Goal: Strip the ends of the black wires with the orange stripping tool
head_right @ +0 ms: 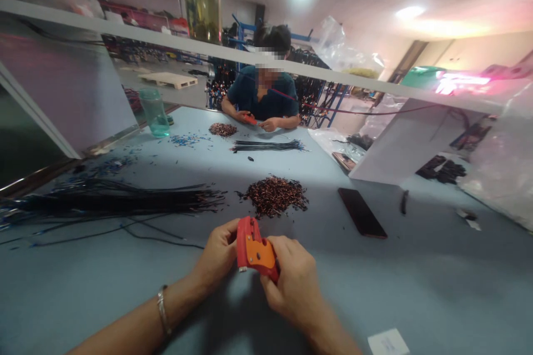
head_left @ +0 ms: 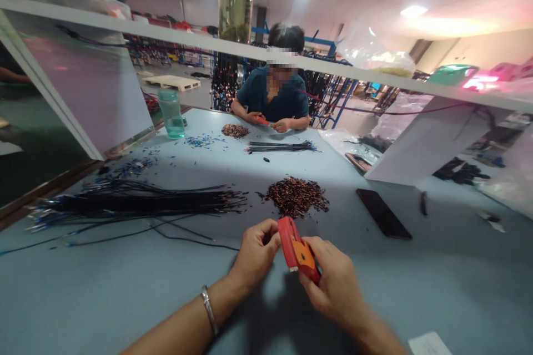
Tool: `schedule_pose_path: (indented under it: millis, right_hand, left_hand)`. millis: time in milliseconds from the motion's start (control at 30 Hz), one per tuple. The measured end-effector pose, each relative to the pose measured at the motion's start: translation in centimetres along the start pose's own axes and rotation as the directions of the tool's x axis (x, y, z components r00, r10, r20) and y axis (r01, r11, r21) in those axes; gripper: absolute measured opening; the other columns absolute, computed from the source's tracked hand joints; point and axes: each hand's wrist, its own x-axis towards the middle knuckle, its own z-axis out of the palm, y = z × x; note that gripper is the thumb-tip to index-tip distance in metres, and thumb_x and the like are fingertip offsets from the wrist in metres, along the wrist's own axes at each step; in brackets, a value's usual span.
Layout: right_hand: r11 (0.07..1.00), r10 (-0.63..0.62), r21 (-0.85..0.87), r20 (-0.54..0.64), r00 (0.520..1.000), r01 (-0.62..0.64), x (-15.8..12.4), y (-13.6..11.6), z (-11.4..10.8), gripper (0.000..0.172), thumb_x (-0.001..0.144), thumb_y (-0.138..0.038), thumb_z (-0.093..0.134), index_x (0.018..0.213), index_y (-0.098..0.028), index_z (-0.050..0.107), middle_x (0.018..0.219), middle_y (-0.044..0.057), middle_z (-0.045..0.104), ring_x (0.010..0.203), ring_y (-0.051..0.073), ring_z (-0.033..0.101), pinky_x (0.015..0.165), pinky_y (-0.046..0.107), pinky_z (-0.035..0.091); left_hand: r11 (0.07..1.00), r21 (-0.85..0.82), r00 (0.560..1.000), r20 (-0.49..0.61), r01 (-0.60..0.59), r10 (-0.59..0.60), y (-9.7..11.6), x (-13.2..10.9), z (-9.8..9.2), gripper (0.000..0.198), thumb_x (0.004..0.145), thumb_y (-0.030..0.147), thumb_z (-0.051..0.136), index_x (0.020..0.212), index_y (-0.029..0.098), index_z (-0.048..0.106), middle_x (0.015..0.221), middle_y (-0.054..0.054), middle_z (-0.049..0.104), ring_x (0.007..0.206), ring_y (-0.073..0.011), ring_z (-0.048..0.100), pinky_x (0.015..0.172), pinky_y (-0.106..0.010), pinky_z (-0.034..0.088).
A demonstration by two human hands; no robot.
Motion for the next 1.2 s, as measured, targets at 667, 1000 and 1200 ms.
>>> schedule_pose_path:
  millis: [667, 1000, 1200]
  right_hand:
    - [0.953, -0.119, -0.289, -0.065, 0.991, 0.096, -0.3, 0.9, 0.5, 0.022, 0.087, -0.028, 0.054, 0.103, -0.015, 0.058, 0.087, 0.012, 0.067, 0.078, 0.027, 0.06, 0.071, 0.038, 0.044]
    - [0.941, -0.151, -0.318, -0.093, 0.984, 0.114, -0.1, 1.3, 0.8, 0.011, 0.084, -0.018, 0.048, 0.088, -0.017, 0.059, 0.075, 0.008, 0.066, 0.069, 0.023, 0.058, 0.067, 0.034, 0.039]
    - [0.922, -0.149, -0.372, -0.089, 0.985, 0.106, -0.1, 1.7, 1.1, 0.011, 0.075, -0.013, 0.048, 0.074, -0.019, 0.057, 0.063, 0.005, 0.061, 0.057, 0.019, 0.051, 0.06, 0.03, 0.033]
  left_hand:
    - [0.96, -0.231, 0.98, 0.152, 0.161, -0.128, 0.0, 0.0, 0.4, 0.023, 0.06, 0.031, 0.078, 0.063, 0.014, 0.063, 0.058, 0.002, 0.06, 0.054, -0.0092, 0.049, 0.057, -0.022, 0.045]
    - [0.965, -0.205, 0.977, 0.167, 0.163, -0.129, 0.2, 0.0, 0.5, 0.018, 0.059, 0.026, 0.077, 0.059, 0.013, 0.065, 0.056, 0.003, 0.059, 0.053, -0.0087, 0.049, 0.056, -0.021, 0.043]
    - [0.965, -0.208, 0.979, 0.162, 0.157, -0.125, 0.6, -0.1, 0.5, 0.015, 0.061, 0.025, 0.076, 0.06, 0.013, 0.068, 0.057, 0.001, 0.063, 0.055, -0.0106, 0.051, 0.06, -0.023, 0.045]
